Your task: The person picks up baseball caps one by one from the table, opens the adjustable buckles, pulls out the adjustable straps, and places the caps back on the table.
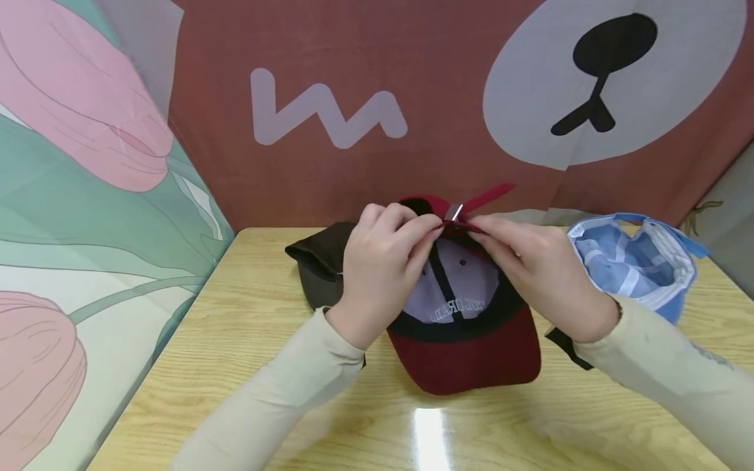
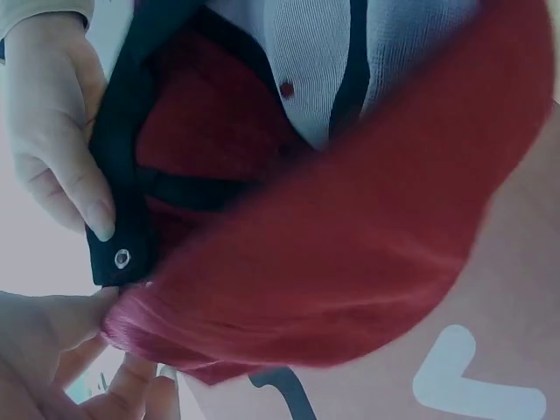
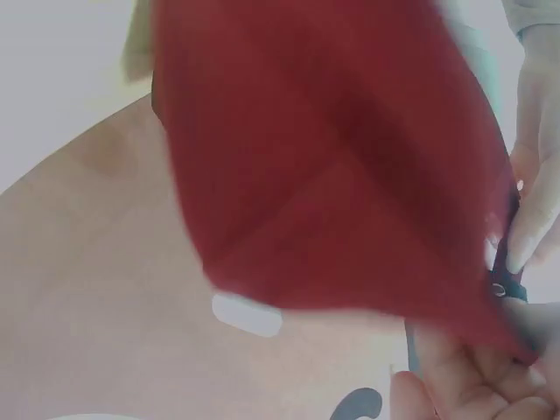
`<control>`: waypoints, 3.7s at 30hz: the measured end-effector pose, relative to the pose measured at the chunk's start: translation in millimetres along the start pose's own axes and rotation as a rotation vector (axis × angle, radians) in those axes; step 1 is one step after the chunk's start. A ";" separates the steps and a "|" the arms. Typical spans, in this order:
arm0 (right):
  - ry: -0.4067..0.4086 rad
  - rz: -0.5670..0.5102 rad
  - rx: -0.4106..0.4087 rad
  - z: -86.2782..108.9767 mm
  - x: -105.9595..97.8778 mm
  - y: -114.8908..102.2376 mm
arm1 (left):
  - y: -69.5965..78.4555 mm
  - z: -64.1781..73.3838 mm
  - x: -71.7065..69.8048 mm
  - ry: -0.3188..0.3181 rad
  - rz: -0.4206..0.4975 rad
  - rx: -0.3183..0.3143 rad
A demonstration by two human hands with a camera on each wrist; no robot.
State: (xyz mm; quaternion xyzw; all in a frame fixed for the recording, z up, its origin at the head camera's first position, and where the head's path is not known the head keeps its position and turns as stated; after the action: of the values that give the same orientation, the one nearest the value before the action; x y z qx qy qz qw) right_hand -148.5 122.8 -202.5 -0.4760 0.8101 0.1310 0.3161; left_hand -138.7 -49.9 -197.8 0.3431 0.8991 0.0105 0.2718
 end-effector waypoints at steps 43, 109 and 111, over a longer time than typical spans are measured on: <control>-0.108 0.243 -0.242 -6.3 0.8 -9.4 | 6.4 5.6 10.1 -0.051 -0.009 0.067; -0.061 0.132 -0.073 -1.8 -9.1 5.9 | -1.0 11.8 8.0 -0.080 0.093 0.019; -0.059 0.129 -0.076 -1.8 -9.0 6.3 | -0.5 11.9 7.8 -0.079 0.099 0.016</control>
State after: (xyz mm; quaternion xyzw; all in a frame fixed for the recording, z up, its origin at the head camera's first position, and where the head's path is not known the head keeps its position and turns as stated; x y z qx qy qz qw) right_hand -151.4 131.3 -195.9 -0.4303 0.8241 0.1956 0.3123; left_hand -137.9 -47.4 -211.9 0.3896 0.8696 0.0032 0.3035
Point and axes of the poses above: each hand's wrist, its own z-axis away from the middle knuckle, its own x-axis out of the palm, y = z × x, the point moved 4 cm from there along -z, towards the middle knuckle, and after that the axes turned 8 degrees about -x, right-handed, at the moved point
